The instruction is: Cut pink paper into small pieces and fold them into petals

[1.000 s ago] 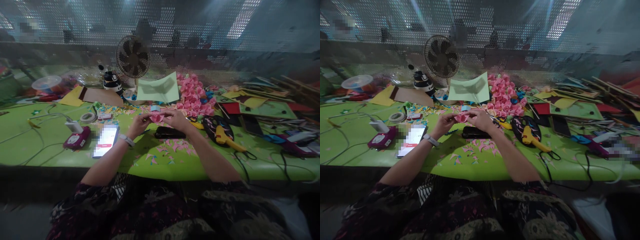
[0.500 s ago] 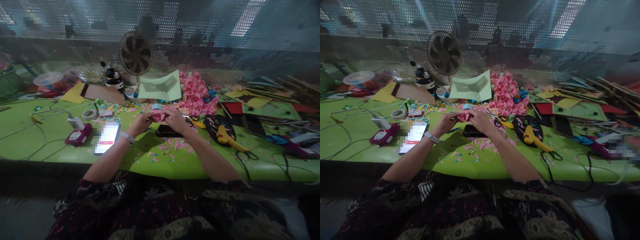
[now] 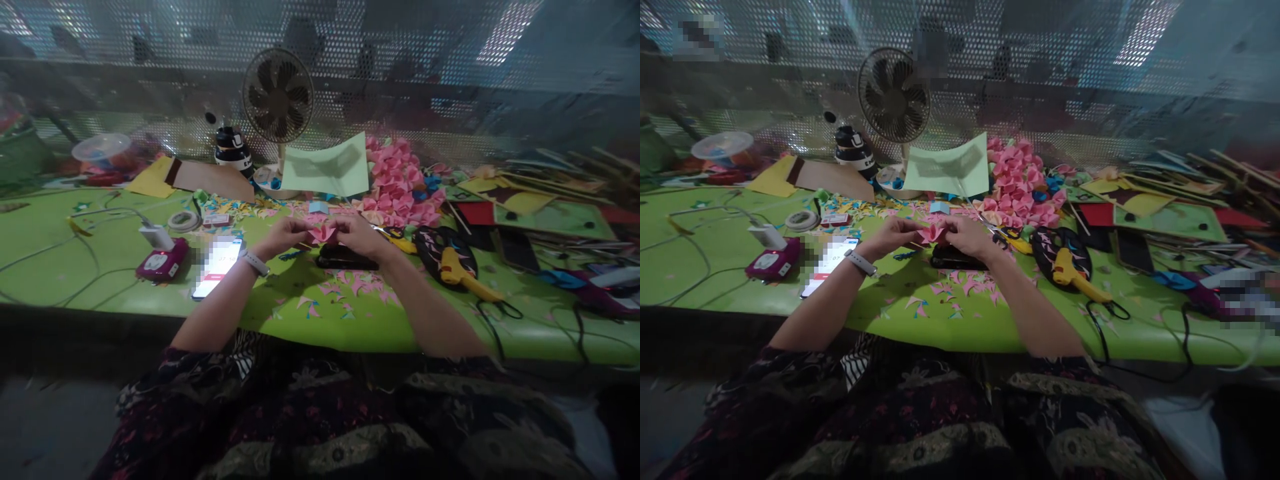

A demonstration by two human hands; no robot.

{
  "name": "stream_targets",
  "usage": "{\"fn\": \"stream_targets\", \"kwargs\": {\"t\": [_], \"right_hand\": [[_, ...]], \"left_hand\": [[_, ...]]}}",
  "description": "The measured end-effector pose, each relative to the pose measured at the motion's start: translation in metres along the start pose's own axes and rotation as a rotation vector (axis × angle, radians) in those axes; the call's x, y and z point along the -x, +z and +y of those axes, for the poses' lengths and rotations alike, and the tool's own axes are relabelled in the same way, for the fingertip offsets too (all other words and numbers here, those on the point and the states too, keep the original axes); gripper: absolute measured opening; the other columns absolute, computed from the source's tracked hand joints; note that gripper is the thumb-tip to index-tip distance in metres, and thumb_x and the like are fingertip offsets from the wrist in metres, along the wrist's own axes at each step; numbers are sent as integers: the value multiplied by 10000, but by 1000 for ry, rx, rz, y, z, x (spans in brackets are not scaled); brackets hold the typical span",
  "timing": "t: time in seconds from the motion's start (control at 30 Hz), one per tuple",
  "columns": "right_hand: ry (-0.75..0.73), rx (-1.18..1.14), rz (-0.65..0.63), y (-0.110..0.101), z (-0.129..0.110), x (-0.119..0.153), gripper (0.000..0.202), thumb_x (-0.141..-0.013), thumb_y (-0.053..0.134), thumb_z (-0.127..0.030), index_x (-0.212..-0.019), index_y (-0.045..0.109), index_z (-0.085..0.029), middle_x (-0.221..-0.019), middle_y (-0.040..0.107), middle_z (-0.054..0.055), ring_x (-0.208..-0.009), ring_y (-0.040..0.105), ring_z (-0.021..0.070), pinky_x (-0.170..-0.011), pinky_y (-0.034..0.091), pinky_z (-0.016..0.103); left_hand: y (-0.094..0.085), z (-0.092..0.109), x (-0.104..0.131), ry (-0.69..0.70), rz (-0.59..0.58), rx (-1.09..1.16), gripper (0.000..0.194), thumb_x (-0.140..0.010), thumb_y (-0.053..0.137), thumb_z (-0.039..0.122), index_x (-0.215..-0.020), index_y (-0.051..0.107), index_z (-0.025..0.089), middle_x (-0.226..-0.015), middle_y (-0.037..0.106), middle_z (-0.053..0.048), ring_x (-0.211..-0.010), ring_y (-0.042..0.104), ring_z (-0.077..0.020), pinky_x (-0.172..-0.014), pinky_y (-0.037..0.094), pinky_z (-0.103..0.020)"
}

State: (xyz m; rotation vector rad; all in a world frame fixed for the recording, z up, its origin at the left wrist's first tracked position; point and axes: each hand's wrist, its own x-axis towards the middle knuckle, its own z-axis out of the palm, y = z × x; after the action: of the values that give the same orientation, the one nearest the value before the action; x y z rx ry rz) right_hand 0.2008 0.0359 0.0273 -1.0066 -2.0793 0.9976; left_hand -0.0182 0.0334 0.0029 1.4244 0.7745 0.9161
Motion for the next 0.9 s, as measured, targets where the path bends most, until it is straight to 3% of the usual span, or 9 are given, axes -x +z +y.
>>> {"fn": "stream_targets", "kwargs": {"t": [0.13, 0.37, 0.63, 0.77, 0.9], "right_hand": [[-104, 290, 121, 3, -6, 3, 141, -752, 569, -191, -807, 699, -196, -802, 712, 32, -749, 625, 196, -735, 462, 328], [-137, 420, 159, 8, -9, 4, 161, -793, 584, -210, -911, 693, -204, -897, 735, 56, -787, 636, 217, -730, 452, 326], [-199, 548, 232, 13, -3, 2, 232, -823, 506, -145, -966, 680, -200, -975, 742, 86, -898, 645, 259, -792, 456, 353], [-212, 699, 230, 15, -3, 3, 277, -853, 474, -126, -1025, 687, -169, -1005, 735, 144, -953, 633, 299, -827, 439, 381], [-180, 609, 229, 12, -6, 4, 271, -834, 483, -120, -1003, 682, -189, -947, 728, 109, -875, 620, 268, -780, 437, 352]], "left_hand": [[2, -1, 0, -35, 31, 45, 229, -705, 840, 262, -887, 788, 134, -760, 763, -73, -685, 742, -179, -713, 647, -344], [7, 1, 0, 1, 129, 8, 171, -723, 799, 264, -836, 782, 136, -756, 765, -69, -672, 726, -160, -698, 634, -321], [13, 1, 0, 250, 241, -279, 280, -736, 648, 120, -963, 803, 169, -840, 763, -37, -699, 688, -136, -661, 607, -265], [15, 3, 2, 259, 233, -259, 259, -780, 664, 183, -1001, 793, 141, -861, 755, -65, -723, 699, -154, -671, 620, -286], [15, 5, 3, 268, 204, -229, 243, -805, 693, 290, -971, 789, 141, -863, 754, -69, -754, 714, -155, -658, 620, -261]]}}
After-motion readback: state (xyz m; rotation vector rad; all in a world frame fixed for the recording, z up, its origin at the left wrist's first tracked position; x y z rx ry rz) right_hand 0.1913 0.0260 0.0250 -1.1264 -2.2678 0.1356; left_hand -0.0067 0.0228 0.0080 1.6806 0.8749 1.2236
